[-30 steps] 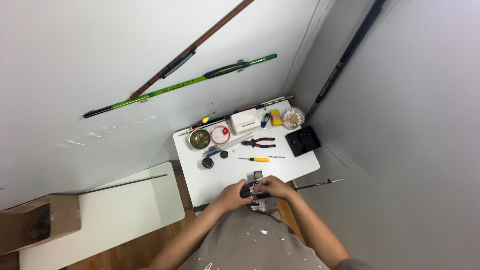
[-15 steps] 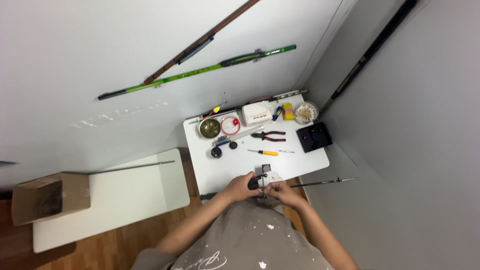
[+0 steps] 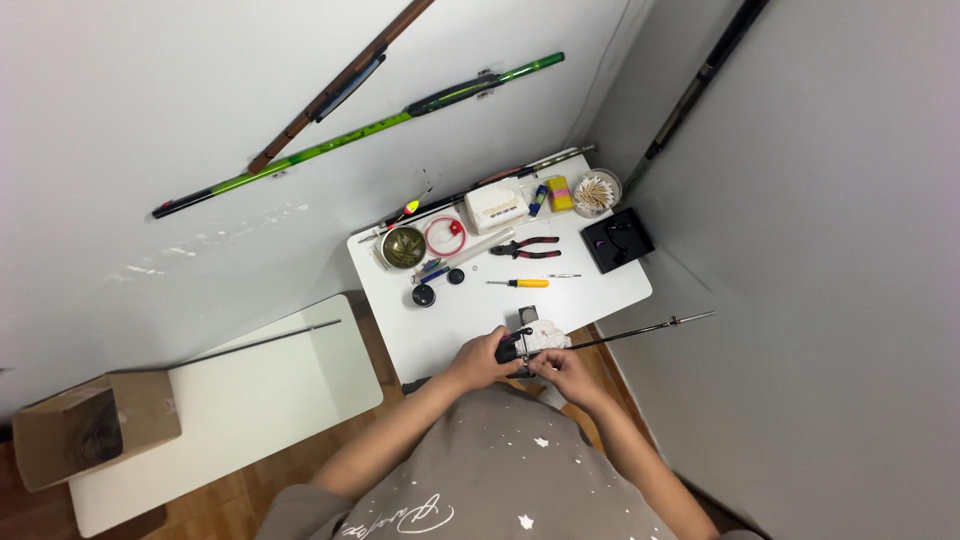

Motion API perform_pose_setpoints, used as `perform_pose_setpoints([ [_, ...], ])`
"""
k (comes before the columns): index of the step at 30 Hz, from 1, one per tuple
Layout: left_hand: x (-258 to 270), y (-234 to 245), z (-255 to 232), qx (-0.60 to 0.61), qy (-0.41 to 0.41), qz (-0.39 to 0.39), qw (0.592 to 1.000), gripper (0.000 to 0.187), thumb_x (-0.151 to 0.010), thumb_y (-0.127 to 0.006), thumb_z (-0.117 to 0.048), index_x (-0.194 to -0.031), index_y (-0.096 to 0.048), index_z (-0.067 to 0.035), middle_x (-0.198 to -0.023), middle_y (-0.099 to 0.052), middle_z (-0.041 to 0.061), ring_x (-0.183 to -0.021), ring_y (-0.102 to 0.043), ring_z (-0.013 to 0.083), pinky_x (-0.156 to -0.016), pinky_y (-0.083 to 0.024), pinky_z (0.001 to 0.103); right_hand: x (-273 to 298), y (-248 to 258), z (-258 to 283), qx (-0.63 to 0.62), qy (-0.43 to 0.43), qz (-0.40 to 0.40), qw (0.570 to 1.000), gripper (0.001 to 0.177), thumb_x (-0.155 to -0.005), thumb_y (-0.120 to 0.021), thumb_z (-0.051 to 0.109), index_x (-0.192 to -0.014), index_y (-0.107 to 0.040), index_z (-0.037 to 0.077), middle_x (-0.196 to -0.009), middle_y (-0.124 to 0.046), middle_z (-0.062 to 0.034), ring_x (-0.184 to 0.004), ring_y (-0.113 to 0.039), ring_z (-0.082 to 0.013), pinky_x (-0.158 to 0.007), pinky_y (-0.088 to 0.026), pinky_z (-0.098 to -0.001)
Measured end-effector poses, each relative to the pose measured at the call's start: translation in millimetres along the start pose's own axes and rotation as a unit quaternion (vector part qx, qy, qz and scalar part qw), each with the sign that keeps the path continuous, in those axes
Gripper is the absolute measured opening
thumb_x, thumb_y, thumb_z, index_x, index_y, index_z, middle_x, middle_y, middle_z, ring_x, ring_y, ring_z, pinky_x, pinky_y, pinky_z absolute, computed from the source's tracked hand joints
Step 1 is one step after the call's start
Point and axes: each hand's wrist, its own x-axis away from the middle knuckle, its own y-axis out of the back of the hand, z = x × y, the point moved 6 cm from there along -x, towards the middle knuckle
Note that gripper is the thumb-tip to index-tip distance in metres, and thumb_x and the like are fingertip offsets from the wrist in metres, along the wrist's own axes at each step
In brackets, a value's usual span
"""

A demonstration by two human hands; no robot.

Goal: Repairing or assembling a fishing rod and reel component at a workbench.

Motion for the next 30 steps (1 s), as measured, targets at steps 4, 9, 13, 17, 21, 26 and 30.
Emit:
perform_pose_setpoints([
  [4, -4, -1, 4, 0.001, -0.033, 0.002, 0.999, 0.056, -0.084, -0.078, -0.045, -0.117, -0.056, -0.006, -0.098, -0.073, 0.019, -0.094, -0.072, 0.0387, -0.078, -0.056, 0.046, 7, -4, 25, -0.039, 0.028, -0.033, 0.998, 0.014, -0.094, -0.072, 0.016, -0.093, -0.077, 0.003, -0.080, -0.070, 0.0022, -0.075, -0.057, -0.0064, -0.068, -0.048, -0.0261],
  [9, -2, 0, 3, 0.003, -0.048, -0.002, 0.999, 0.056, -0.083, -0.078, -0.042, -0.118, -0.054, -0.006, -0.098, -0.073, 0.019, -0.093, -0.071, 0.0400, -0.077, -0.055, 0.047, 11, -10, 50, -0.031, 0.078, -0.059, 0.995, 0.017, -0.097, -0.068, 0.017, -0.096, -0.073, 0.001, -0.086, -0.073, 0.0010, -0.081, -0.065, -0.0066, -0.075, -0.054, -0.0263],
  [13, -4, -2, 3, 0.002, -0.036, 0.016, 0.999, 0.054, -0.084, -0.077, -0.043, -0.116, -0.054, -0.006, -0.097, -0.073, 0.019, -0.093, -0.072, 0.0387, -0.077, -0.056, 0.046, 22, -9, 93, 0.023, 0.061, -0.084, 0.994, 0.016, -0.096, -0.067, 0.015, -0.098, -0.071, 0.000, -0.085, -0.075, -0.0029, -0.081, -0.069, -0.0086, -0.074, -0.056, -0.0283],
  [17, -4, 1, 1, 0.004, -0.042, 0.012, 0.999, 0.054, -0.083, -0.077, -0.043, -0.116, -0.055, -0.006, -0.097, -0.073, 0.019, -0.092, -0.072, 0.0390, -0.077, -0.056, 0.046, 21, -8, 94, 0.071, 0.079, -0.098, 0.989, 0.013, -0.095, -0.068, 0.013, -0.098, -0.072, 0.002, -0.087, -0.077, -0.0063, -0.083, -0.074, -0.0099, -0.075, -0.059, -0.0278],
  [21, -5, 3, -2, -0.005, -0.026, 0.014, 1.000, 0.055, -0.084, -0.077, -0.045, -0.114, -0.054, -0.005, -0.095, -0.072, 0.020, -0.090, -0.072, 0.0392, -0.075, -0.056, 0.046, 33, -6, 105, 0.101, 0.045, -0.072, 0.991, 0.012, -0.097, -0.067, 0.013, -0.102, -0.073, 0.004, -0.089, -0.078, -0.0068, -0.081, -0.070, -0.0143, -0.074, -0.056, -0.0308],
  [26, -8, 0, 1, 0.002, -0.053, 0.006, 0.999, 0.053, -0.083, -0.079, -0.042, -0.113, -0.055, -0.005, -0.095, -0.072, 0.020, -0.090, -0.072, 0.0390, -0.075, -0.056, 0.046, 24, -5, 67, 0.039, 0.089, -0.080, 0.992, 0.011, -0.096, -0.068, 0.012, -0.101, -0.073, 0.003, -0.090, -0.078, -0.0065, -0.086, -0.073, -0.0124, -0.077, -0.057, -0.0299],
  [30, -3, 1, -4, 0.004, -0.047, 0.005, 0.999, 0.054, -0.083, -0.079, -0.040, -0.116, -0.053, -0.005, -0.094, -0.073, 0.019, -0.088, -0.072, 0.0379, -0.075, -0.056, 0.045, 40, -5, 81, 0.104, 0.066, -0.187, 0.975, 0.013, -0.093, -0.073, 0.016, -0.098, -0.074, 0.005, -0.082, -0.079, -0.0086, -0.074, -0.077, -0.0162, -0.067, -0.057, -0.0313],
])
